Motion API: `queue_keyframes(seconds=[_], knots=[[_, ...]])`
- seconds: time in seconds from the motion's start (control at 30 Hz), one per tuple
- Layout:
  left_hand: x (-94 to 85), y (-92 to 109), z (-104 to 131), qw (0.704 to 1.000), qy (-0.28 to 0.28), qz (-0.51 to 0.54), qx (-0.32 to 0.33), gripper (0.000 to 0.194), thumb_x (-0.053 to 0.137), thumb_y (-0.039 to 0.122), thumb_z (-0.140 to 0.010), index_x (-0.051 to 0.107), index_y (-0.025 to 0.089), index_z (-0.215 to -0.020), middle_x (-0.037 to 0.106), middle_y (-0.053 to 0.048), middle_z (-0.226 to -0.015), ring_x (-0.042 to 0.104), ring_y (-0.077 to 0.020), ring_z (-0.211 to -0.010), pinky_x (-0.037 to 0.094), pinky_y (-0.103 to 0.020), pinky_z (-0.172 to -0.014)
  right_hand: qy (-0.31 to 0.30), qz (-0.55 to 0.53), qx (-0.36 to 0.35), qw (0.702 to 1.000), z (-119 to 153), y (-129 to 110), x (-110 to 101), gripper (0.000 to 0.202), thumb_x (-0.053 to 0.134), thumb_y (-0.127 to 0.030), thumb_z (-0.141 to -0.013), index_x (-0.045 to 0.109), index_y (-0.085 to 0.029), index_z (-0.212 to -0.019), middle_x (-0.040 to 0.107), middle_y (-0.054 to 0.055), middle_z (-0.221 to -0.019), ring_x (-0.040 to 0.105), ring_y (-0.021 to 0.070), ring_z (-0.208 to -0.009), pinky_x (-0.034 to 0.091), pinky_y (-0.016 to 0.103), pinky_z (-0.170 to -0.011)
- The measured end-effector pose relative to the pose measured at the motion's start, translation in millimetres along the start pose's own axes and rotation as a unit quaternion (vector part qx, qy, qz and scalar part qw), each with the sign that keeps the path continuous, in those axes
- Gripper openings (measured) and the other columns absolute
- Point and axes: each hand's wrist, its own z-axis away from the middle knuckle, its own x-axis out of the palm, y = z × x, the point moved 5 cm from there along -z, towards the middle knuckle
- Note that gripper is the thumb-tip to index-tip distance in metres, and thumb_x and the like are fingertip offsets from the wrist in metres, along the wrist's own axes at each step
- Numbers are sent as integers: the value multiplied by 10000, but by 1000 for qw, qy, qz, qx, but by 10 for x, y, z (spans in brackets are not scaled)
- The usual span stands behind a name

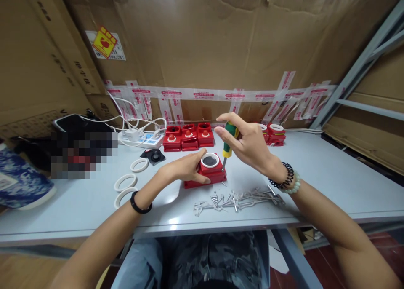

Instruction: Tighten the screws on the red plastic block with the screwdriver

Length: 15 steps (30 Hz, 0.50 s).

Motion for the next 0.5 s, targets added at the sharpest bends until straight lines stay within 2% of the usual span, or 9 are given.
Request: queue_keyframes(seconds=[0.1, 0.2, 0.27, 0.4, 0.43, 0.5], knots=[[3, -5, 0, 1000, 3, 3, 2, 563, 669, 529, -672, 395, 185, -1023, 595, -76, -973, 573, -237, -812, 425, -308, -662, -50, -20, 0, 999, 24, 1, 19, 356, 441, -331, -920, 470, -236, -1263, 585, -38, -680, 496, 123, -528, 386, 264, -564], [5, -5, 2, 1000, 1, 11, 4, 561, 670, 515, -678, 398, 190, -1047, 596, -83, -1013, 578, -244, -850, 441, -317, -699, -100, -92, -17, 991, 39, -25, 29, 365, 430, -262, -912, 442, -258, -1277, 638, -11, -865, 543, 119, -593, 422, 261, -585], [5, -7, 4, 1000, -2, 6, 0, 553, 670, 513, -681, 399, 196, -1044, 596, -75, -1005, 581, -244, -843, 442, -316, -700, -82, -71, -19, 994, 28, -20, 18, 314, 492, -308, -899, 507, -247, -1207, 628, -21, -802, 531, 114, -579, 405, 251, -566], [8, -9, 6, 1000, -6, 0, -1, 553, 666, 514, -687, 397, 192, -1047, 596, -83, -1007, 582, -254, -848, 440, -324, -703, 2, 80, -16, 997, -2, -18, -31, 284, 601, -410, -833, 613, -217, -1040, 547, -43, -595, 475, 114, -523, 336, 253, -541], [10, -9, 5, 1000, -6, 2, 1, 560, 666, 511, -687, 394, 190, -1057, 595, -87, -1017, 581, -255, -855, 441, -326, -711, -1, 93, -16, 996, -6, -24, -39, 295, 591, -411, -836, 613, -216, -1057, 558, -36, -607, 486, 121, -541, 340, 257, -553], [14, -15, 4, 1000, -6, 4, -1, 572, 667, 513, -687, 387, 191, -1068, 592, -87, -1022, 579, -251, -856, 442, -324, -718, -43, 64, -15, 997, -7, -36, -48, 334, 532, -359, -869, 567, -219, -1170, 611, -15, -707, 520, 135, -595, 370, 263, -583]])
